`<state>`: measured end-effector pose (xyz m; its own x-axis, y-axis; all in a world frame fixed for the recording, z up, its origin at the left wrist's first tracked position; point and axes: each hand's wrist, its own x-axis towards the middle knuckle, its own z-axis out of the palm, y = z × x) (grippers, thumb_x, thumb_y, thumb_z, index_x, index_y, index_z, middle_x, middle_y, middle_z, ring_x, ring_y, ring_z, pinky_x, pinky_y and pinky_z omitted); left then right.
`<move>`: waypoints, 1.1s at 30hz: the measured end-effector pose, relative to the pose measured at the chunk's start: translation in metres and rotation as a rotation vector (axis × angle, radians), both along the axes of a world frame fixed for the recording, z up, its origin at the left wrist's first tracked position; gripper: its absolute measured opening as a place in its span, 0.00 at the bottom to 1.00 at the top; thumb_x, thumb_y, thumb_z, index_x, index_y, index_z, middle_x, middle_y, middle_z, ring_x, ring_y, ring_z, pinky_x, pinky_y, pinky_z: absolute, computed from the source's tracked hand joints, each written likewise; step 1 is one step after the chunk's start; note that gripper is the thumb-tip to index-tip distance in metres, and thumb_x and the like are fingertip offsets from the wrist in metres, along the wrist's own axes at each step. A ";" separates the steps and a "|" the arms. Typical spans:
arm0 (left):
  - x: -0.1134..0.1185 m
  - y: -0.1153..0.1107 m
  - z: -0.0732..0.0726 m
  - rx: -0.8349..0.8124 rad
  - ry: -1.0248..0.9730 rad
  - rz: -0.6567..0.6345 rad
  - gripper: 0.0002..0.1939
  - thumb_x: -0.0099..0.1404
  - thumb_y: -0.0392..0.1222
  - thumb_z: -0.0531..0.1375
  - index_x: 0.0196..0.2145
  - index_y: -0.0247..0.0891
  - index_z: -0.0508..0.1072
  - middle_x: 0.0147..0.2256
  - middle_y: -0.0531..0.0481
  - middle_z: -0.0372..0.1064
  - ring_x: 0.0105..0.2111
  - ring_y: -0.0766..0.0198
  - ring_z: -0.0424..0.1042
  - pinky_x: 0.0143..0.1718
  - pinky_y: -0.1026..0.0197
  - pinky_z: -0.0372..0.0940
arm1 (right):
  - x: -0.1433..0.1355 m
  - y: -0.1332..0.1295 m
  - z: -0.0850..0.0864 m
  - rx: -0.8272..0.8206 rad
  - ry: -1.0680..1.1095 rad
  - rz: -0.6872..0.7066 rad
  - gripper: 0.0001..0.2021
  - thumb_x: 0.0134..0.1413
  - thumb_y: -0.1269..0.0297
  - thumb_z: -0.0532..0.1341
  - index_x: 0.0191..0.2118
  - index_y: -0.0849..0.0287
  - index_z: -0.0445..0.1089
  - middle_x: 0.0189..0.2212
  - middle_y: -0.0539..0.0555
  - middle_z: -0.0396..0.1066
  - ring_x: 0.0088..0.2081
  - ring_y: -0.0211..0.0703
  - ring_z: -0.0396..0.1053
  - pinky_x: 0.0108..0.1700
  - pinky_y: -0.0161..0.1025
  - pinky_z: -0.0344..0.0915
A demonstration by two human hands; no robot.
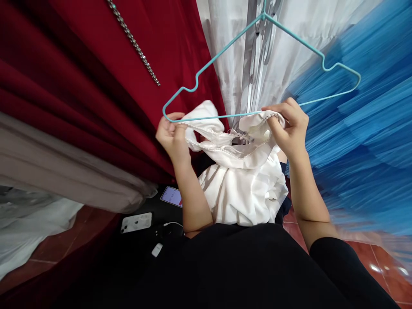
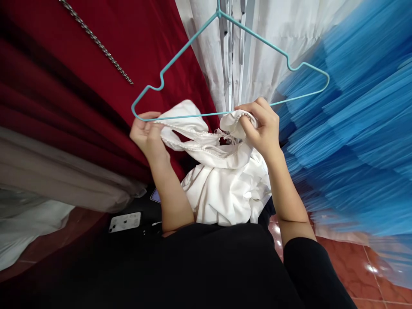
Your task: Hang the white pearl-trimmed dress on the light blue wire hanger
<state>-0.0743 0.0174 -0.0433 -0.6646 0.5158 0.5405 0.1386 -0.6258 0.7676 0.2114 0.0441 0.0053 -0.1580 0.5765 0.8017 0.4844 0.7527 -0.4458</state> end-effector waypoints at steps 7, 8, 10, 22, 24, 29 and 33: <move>-0.025 -0.011 0.053 0.178 0.082 0.143 0.13 0.61 0.23 0.61 0.33 0.41 0.71 0.32 0.56 0.69 0.36 0.66 0.73 0.43 0.59 0.72 | 0.001 -0.001 0.000 0.000 -0.002 0.009 0.10 0.66 0.61 0.59 0.44 0.48 0.79 0.35 0.52 0.72 0.37 0.44 0.72 0.44 0.51 0.75; -0.025 -0.009 0.062 0.187 0.100 0.137 0.12 0.62 0.23 0.62 0.33 0.40 0.70 0.33 0.55 0.69 0.36 0.65 0.72 0.44 0.59 0.72 | 0.002 -0.001 -0.001 -0.011 -0.004 0.013 0.11 0.66 0.61 0.59 0.44 0.48 0.79 0.35 0.52 0.72 0.37 0.44 0.72 0.44 0.51 0.75; -0.021 -0.003 0.080 0.154 0.132 0.107 0.14 0.62 0.21 0.62 0.32 0.39 0.69 0.34 0.55 0.68 0.35 0.66 0.71 0.43 0.60 0.71 | 0.001 -0.001 -0.002 -0.023 0.000 0.018 0.11 0.66 0.61 0.58 0.45 0.48 0.79 0.35 0.52 0.72 0.38 0.44 0.72 0.45 0.52 0.75; 0.044 -0.002 0.108 0.340 0.364 -0.229 0.21 0.62 0.59 0.72 0.42 0.42 0.77 0.39 0.53 0.70 0.38 0.64 0.72 0.45 0.59 0.71 | -0.005 -0.004 -0.009 -0.018 0.010 -0.031 0.11 0.64 0.65 0.58 0.46 0.47 0.78 0.37 0.50 0.72 0.40 0.43 0.73 0.45 0.47 0.73; 0.054 -0.014 0.098 0.322 0.314 -0.306 0.19 0.67 0.64 0.66 0.40 0.45 0.79 0.37 0.52 0.72 0.39 0.61 0.74 0.46 0.53 0.72 | -0.005 -0.004 -0.010 -0.016 0.003 -0.040 0.11 0.65 0.64 0.58 0.46 0.47 0.78 0.38 0.50 0.72 0.40 0.43 0.73 0.44 0.46 0.73; 0.067 -0.016 0.046 -0.300 0.303 -0.807 0.24 0.73 0.62 0.59 0.34 0.37 0.80 0.30 0.45 0.77 0.30 0.60 0.79 0.32 0.58 0.74 | -0.006 -0.008 -0.009 0.002 -0.031 -0.074 0.11 0.68 0.60 0.57 0.47 0.48 0.78 0.39 0.50 0.74 0.39 0.42 0.74 0.43 0.44 0.74; 0.078 0.005 0.017 -0.244 -0.021 -0.682 0.27 0.67 0.68 0.62 0.47 0.40 0.76 0.43 0.43 0.80 0.42 0.57 0.82 0.43 0.56 0.78 | -0.007 -0.009 -0.008 0.000 -0.059 -0.093 0.12 0.69 0.61 0.56 0.49 0.48 0.77 0.40 0.51 0.74 0.41 0.43 0.75 0.45 0.44 0.75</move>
